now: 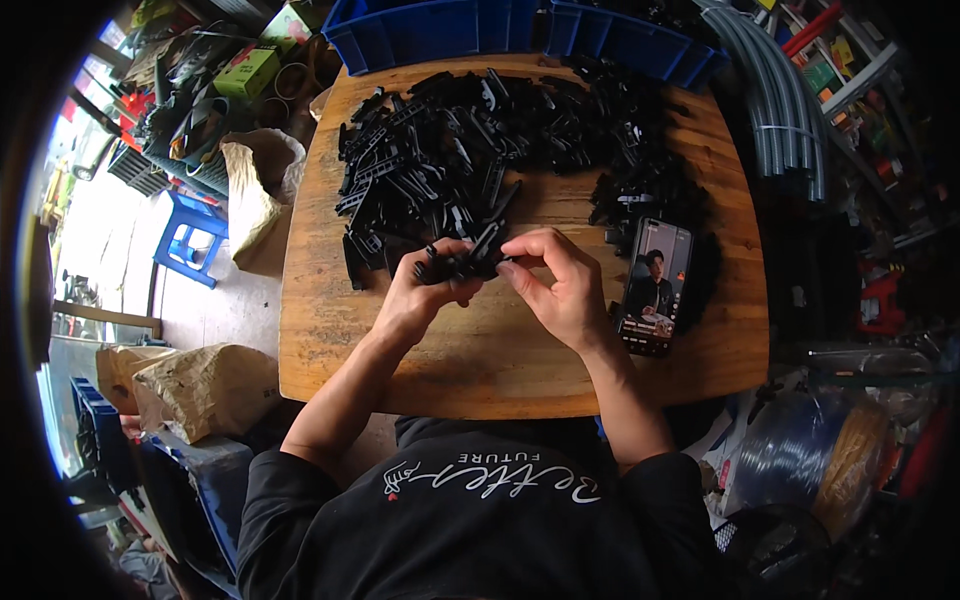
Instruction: The recorder is manually assembling small black plastic components at a manufacturing workbench.
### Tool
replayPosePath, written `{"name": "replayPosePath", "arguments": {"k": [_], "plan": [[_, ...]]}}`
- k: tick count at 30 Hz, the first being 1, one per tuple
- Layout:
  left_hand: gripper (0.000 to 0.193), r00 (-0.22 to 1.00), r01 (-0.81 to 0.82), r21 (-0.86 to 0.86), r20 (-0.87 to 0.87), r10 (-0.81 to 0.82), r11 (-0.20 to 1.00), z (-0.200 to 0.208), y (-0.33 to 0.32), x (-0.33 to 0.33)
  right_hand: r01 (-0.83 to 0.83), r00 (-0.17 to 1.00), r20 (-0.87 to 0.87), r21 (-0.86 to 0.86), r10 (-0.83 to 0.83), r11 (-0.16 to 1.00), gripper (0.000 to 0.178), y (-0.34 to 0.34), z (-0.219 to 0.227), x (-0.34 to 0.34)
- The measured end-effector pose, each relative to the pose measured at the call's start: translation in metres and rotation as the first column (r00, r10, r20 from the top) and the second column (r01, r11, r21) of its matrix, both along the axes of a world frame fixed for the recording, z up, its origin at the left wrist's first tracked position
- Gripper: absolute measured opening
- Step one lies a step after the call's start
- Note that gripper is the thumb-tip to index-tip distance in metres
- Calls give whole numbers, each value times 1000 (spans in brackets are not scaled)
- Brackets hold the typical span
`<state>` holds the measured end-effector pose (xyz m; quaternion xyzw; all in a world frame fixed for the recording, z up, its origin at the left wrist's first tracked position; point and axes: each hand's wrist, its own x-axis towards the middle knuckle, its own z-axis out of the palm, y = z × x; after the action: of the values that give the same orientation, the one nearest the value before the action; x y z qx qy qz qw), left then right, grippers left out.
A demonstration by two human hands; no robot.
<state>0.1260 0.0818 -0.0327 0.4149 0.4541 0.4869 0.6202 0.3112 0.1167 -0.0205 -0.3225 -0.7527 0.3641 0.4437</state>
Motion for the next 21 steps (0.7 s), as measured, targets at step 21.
{"name": "replayPosePath", "arguments": {"k": [21], "plan": [[34,887,122,461,-448,112,879,5,-3,-7,1,999,36,297,-12,955,22,-5,17,2]]}}
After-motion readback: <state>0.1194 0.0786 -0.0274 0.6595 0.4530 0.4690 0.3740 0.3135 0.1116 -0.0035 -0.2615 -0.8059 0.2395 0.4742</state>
